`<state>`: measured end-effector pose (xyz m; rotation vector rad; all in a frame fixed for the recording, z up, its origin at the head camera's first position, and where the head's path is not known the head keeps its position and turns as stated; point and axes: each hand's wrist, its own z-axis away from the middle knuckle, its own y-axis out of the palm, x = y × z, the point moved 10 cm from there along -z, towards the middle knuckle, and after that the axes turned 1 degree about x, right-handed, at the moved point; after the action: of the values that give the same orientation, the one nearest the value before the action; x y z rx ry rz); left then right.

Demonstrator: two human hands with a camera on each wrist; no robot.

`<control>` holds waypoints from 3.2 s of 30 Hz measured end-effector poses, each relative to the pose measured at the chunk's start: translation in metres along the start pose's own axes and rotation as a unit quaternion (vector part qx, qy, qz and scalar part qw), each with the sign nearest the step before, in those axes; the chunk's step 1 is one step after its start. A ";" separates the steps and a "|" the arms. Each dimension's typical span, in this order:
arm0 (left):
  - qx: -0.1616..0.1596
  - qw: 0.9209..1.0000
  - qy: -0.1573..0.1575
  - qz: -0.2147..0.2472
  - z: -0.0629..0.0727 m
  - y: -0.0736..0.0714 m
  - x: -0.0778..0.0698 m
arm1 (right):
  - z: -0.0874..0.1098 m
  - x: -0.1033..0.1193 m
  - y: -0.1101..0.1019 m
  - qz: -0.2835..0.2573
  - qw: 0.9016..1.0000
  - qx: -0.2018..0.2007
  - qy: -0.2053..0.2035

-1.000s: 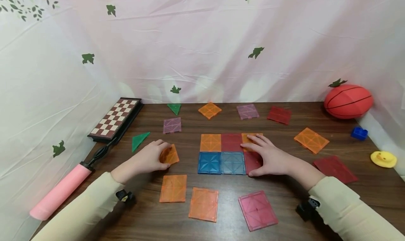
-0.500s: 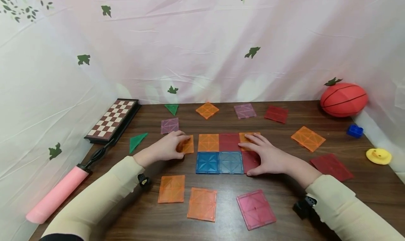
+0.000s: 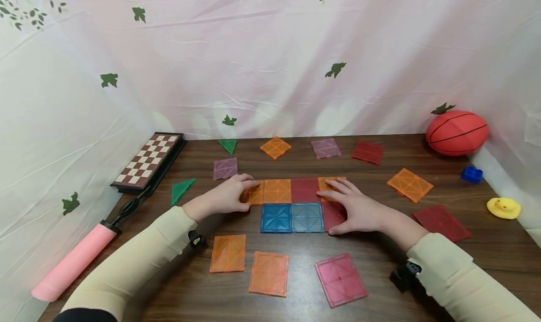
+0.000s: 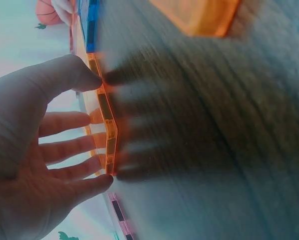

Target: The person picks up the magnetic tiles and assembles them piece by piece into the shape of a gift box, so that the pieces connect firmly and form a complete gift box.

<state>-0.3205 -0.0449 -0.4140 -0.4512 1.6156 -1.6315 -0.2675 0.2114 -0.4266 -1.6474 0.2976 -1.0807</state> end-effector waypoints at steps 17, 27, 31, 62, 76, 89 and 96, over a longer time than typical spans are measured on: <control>-0.028 0.999 0.021 0.004 0.073 -0.010 -0.038 | 0.000 0.000 0.000 -0.001 1.000 0.002 0.001; 0.028 0.999 0.031 -0.004 0.136 0.024 -0.056 | -0.003 -0.001 -0.001 -0.001 1.000 0.007 0.007; 0.010 0.999 0.034 -0.007 0.133 0.024 -0.052 | -0.003 -0.001 0.000 -0.003 1.000 0.008 0.006; -0.019 0.996 0.079 -0.025 0.047 0.012 -0.051 | -0.001 0.003 -0.001 0.001 1.000 0.009 0.010; 0.031 0.997 0.066 -0.008 0.030 0.023 -0.051 | -0.018 -0.004 -0.023 0.008 1.000 -0.010 0.025; 0.031 0.997 0.070 -0.002 0.025 0.027 -0.056 | -0.102 -0.063 -0.064 0.061 0.993 -0.057 0.086; 0.030 0.997 0.073 -0.002 0.024 0.024 -0.058 | -0.115 -0.067 -0.054 0.057 0.995 -0.048 0.071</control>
<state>-0.2598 -0.0158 -0.4184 -0.3112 1.6684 -1.7455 -0.4100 0.2033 -0.4138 -1.6199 0.5378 -1.1125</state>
